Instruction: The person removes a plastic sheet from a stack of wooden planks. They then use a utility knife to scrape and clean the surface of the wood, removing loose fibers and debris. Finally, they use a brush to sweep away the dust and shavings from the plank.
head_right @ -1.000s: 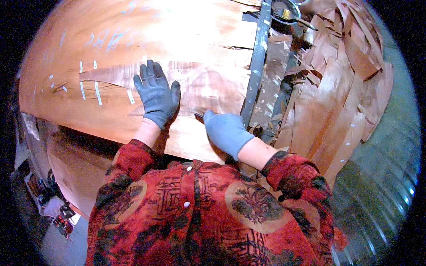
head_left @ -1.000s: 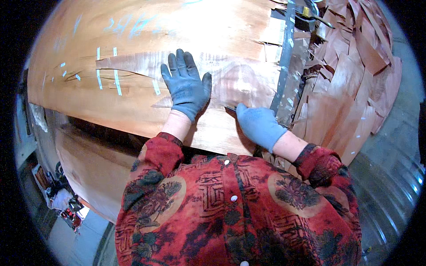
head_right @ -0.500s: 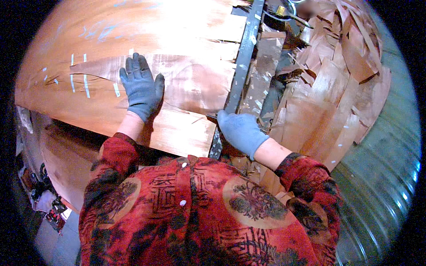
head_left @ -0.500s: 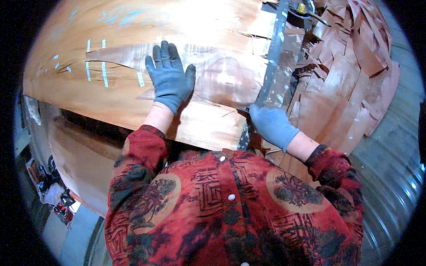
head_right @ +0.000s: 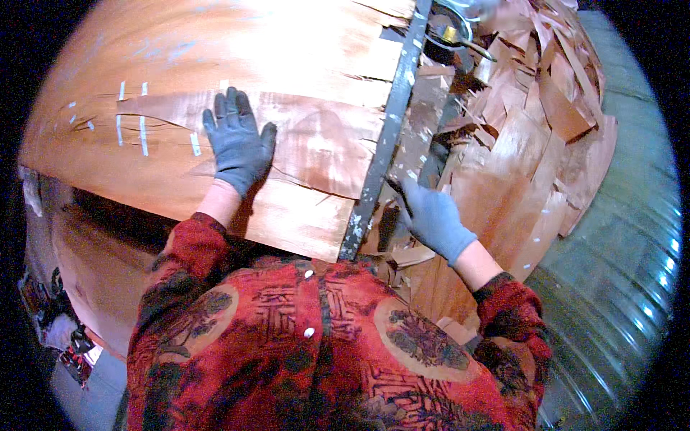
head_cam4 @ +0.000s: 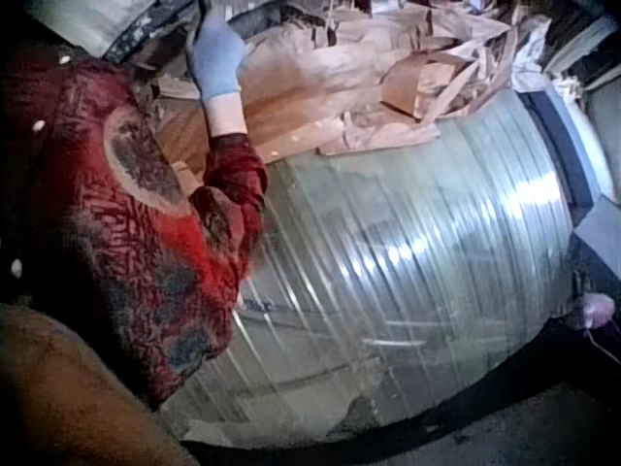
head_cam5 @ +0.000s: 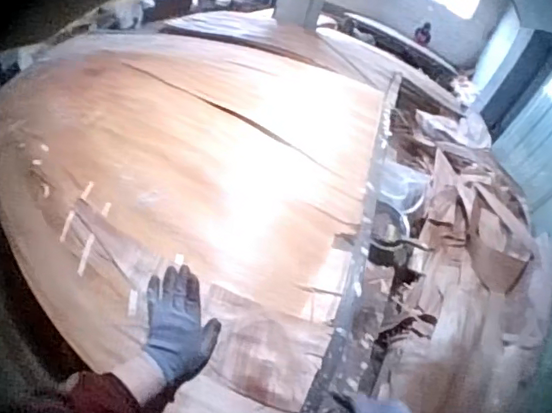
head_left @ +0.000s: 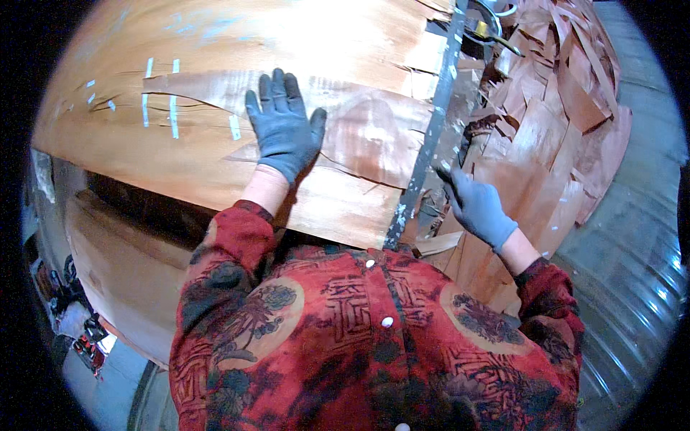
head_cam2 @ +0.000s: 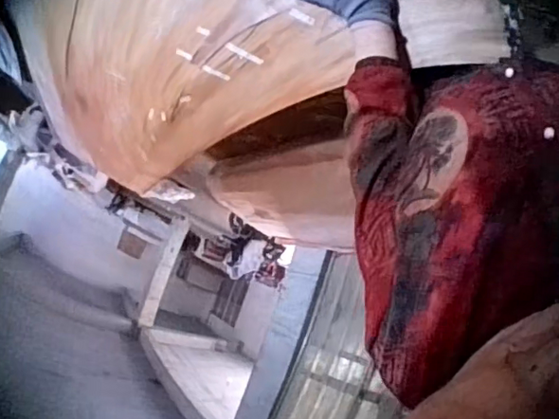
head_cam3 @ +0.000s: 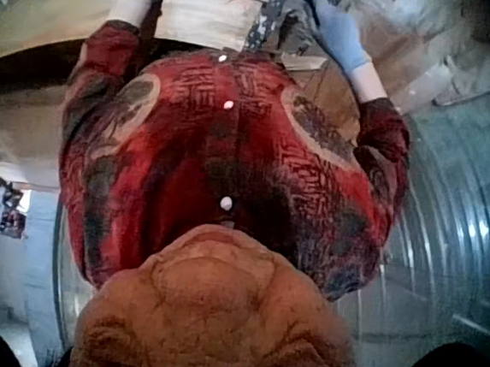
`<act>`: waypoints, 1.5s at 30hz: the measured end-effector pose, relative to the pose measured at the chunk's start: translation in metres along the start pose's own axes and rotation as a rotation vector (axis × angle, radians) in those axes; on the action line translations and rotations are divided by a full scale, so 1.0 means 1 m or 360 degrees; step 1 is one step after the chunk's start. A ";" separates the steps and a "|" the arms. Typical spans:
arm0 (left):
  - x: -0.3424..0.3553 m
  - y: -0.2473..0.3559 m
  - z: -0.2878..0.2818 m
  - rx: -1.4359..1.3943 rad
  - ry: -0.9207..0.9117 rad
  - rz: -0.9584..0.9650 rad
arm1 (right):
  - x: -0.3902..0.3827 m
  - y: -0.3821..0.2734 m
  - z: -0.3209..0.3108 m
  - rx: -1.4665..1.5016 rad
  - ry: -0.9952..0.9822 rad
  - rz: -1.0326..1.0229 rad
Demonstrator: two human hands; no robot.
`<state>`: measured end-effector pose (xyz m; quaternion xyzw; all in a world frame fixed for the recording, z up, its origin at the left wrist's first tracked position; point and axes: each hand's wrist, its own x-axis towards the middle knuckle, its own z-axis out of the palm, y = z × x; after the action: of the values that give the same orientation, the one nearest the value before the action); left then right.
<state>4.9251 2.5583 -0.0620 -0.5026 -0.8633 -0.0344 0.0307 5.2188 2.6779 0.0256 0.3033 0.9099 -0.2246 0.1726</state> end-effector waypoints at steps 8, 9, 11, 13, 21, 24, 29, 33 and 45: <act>0.001 -0.005 -0.002 -0.0119 -0.0178 0.0080 | 0.162 -0.086 0.037 0.0825 0.0650 -0.0134; -0.003 -0.013 0.001 -0.0230 -0.0200 0.0094 | 0.163 -0.091 0.036 0.0779 0.0631 -0.0128; -0.001 -0.023 0.000 -0.0459 0.0001 0.0072 | 0.163 -0.096 0.034 0.0704 0.0593 -0.0116; -0.003 -0.026 -0.011 -0.0425 0.0001 -0.0073 | 0.163 -0.094 0.035 0.0645 0.0552 -0.0104; -0.001 -0.032 -0.011 -0.0611 -0.0052 -0.0119 | 0.166 -0.113 -0.010 -0.0203 0.0221 -0.0399; 0.000 -0.031 -0.007 -0.0578 -0.0004 -0.0100 | 0.181 -0.122 -0.016 -0.0500 0.0198 -0.0520; 0.003 -0.030 -0.010 -0.0528 -0.0068 -0.0117 | 0.196 -0.129 -0.014 -0.0635 0.0197 -0.0617; 0.005 -0.031 -0.011 -0.0528 -0.0103 -0.0101 | 0.200 -0.128 -0.016 -0.0549 0.0088 -0.0623; 0.005 -0.030 -0.011 -0.0538 -0.0127 -0.0053 | 0.176 -0.062 -0.039 -0.0513 -0.0136 -0.0454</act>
<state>4.8965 2.5470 -0.0515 -0.4871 -0.8540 -0.1596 -0.0890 5.0403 2.7371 -0.0019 0.1302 0.9595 -0.1110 0.2236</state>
